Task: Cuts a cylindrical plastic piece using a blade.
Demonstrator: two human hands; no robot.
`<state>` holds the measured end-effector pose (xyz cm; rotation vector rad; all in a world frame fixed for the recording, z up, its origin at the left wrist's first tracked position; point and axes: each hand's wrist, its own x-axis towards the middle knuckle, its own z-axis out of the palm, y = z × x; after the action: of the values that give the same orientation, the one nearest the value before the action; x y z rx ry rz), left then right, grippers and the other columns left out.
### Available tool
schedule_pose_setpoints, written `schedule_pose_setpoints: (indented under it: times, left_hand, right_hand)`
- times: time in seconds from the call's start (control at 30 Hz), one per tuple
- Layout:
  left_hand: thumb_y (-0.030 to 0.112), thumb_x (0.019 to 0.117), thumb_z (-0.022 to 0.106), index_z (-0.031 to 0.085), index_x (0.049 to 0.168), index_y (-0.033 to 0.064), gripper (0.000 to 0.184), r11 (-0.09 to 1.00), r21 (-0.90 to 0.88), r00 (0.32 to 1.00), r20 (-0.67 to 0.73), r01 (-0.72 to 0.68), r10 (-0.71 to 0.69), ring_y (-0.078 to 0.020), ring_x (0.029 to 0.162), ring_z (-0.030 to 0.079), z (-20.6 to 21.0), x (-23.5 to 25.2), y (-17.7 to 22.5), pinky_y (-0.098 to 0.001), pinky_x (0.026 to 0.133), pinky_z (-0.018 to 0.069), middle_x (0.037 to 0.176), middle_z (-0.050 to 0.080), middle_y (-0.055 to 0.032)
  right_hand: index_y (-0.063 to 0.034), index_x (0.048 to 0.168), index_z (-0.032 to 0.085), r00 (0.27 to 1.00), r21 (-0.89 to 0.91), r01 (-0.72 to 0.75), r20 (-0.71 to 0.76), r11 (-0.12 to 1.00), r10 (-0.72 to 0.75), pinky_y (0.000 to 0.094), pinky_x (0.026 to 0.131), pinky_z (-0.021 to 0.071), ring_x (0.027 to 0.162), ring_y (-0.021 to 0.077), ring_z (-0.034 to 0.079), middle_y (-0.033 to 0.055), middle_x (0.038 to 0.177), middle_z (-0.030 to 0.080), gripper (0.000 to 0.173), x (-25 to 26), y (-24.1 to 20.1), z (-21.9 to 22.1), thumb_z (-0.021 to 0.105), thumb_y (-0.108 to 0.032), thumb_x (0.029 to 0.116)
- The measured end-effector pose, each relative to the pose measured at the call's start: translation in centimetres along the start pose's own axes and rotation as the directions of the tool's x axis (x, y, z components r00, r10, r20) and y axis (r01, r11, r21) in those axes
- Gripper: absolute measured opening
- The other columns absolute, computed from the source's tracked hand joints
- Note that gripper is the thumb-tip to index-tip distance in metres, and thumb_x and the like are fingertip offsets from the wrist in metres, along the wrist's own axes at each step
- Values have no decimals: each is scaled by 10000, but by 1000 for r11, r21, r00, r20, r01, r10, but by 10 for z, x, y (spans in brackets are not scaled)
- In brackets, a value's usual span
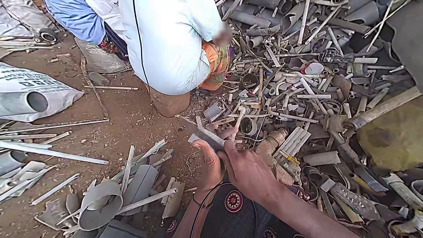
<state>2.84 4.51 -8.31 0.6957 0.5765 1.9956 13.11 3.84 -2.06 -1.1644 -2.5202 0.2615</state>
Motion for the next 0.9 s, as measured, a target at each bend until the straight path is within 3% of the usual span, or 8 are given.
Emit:
schedule_pose_setpoints:
  times: [0.07, 0.2, 0.33, 0.43, 0.57, 0.73, 0.8, 0.9]
  left_hand:
    - [805, 836, 419, 465, 1255, 75, 843, 998, -54, 1000, 6, 28, -27, -144, 800, 741, -2, 2, 1, -258, 704, 597, 955, 769, -86]
    - [823, 816, 443, 454, 1305, 32, 930, 998, 56, 998, -62, -23, 27, -141, 971, 723, -3, -1, 1, -322, 886, 595, 1012, 737, -44]
    - [799, 825, 456, 508, 1267, 58, 864, 999, -36, 998, -57, 16, -18, -143, 874, 741, -6, 1, 1, -293, 798, 608, 940, 758, -55]
    - [804, 856, 386, 515, 1255, 56, 858, 999, -3, 995, -95, 44, -44, -167, 905, 748, -5, 1, 3, -319, 826, 614, 950, 760, -67]
    - [751, 948, 204, 474, 1259, 71, 795, 995, -67, 986, -141, 78, -87, -195, 791, 758, -2, -5, 6, -346, 751, 633, 807, 745, -48]
    - [851, 849, 249, 581, 1177, 156, 837, 952, -281, 983, -99, 118, -151, -165, 623, 708, -1, -5, 15, -351, 643, 624, 678, 684, -11]
    - [860, 829, 293, 554, 1200, 134, 857, 938, -327, 989, -52, 115, -139, -203, 663, 729, 2, -3, 19, -369, 664, 628, 729, 714, -49]
    - [875, 836, 200, 529, 1220, 116, 912, 914, -364, 961, -133, 179, -241, -242, 857, 754, 10, -2, 30, -416, 772, 634, 904, 744, -86]
  right_hand:
    - [-39, 1106, 635, 1000, -38, -9, 30, 999, 10, 429, 509, 527, 587, 310, 678, 94, 632, 606, 317, 1, -5, 0, 444, -292, 1083]
    - [-34, 1140, 637, 997, 31, -64, -33, 997, 65, 414, 519, 524, 593, 281, 666, 72, 638, 598, 350, 6, -2, 0, 419, -303, 1095]
    - [-33, 1115, 662, 999, -125, 16, -34, 992, -20, 422, 495, 530, 574, 308, 680, 98, 632, 620, 323, 6, -5, 3, 468, -287, 1071]
    - [-27, 1185, 651, 1000, -109, -25, 9, 994, 27, 442, 538, 538, 628, 328, 693, 115, 673, 637, 358, 10, -5, -1, 444, -302, 1087]
    - [-36, 1140, 654, 999, -126, 7, 35, 992, -3, 427, 509, 537, 593, 315, 687, 104, 648, 631, 309, 5, -12, 10, 479, -281, 1070]
    - [-18, 1200, 637, 971, -17, 66, 229, 998, -60, 476, 584, 540, 702, 366, 699, 160, 741, 652, 348, 8, -15, 0, 423, -270, 1090]
    - [-33, 1136, 644, 988, 105, 79, 127, 991, -92, 454, 532, 526, 615, 318, 668, 113, 662, 603, 342, 7, -6, 2, 429, -293, 1086]
    - [-28, 1140, 636, 998, 200, 59, -48, 978, -50, 394, 490, 496, 532, 220, 600, 37, 603, 545, 363, 9, 4, -2, 402, -302, 1094]
